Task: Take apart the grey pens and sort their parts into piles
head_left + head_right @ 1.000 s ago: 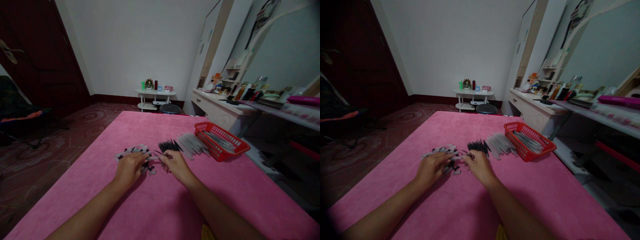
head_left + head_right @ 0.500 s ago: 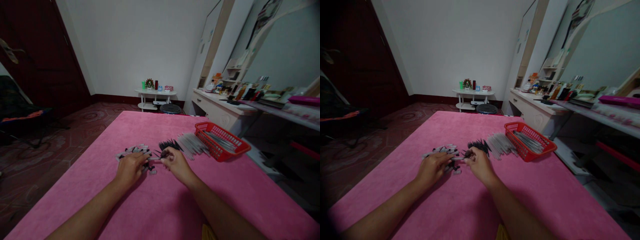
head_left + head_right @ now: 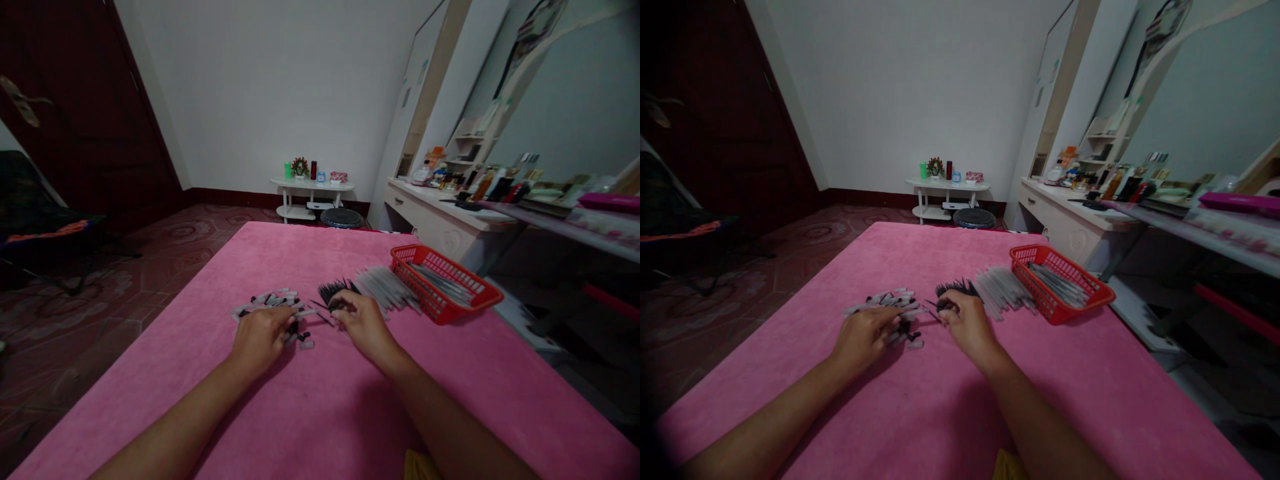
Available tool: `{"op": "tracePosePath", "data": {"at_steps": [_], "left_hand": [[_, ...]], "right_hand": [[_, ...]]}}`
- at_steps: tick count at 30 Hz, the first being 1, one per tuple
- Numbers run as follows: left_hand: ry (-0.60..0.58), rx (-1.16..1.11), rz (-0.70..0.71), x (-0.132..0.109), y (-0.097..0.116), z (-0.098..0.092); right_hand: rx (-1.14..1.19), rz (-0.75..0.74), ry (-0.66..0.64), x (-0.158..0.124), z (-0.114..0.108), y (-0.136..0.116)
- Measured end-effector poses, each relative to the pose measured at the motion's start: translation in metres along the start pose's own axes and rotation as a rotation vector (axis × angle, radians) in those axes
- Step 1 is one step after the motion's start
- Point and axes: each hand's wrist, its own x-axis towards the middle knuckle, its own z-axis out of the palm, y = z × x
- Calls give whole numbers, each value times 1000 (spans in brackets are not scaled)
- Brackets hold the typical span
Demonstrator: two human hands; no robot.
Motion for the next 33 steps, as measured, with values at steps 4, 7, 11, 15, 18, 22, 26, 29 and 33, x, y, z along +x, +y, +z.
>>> {"op": "tracePosePath", "data": {"at_steps": [4,7,11,15,18,22,26,29,33], "left_hand": [[29,-56,-91,1,-3,-2],[30,-193,-128,3,-2,-1],[4,-605,-187,5,3,5],[-31,-1211,-353,8,6,11],[-66,-1336,-385,9,7,12],[-117,-1078,-318,9,7,7],[-182,-854,-222,10,11,-4],[-194,-871,-260,13,12,-19],[-31,-1065,-419,19,8,-45]], "right_hand": [[-24,19,48,2,-4,1],[-103,0,-72,-2,2,6],[-209,-50,-219,-10,12,11],[-216,-24,-260,-13,17,12],[-138,0,-202,-11,18,9],[180,101,-65,-8,16,1],[290,165,-89,-7,13,0],[274,172,-93,-6,10,5],[352,215,-109,-7,9,6]]}}
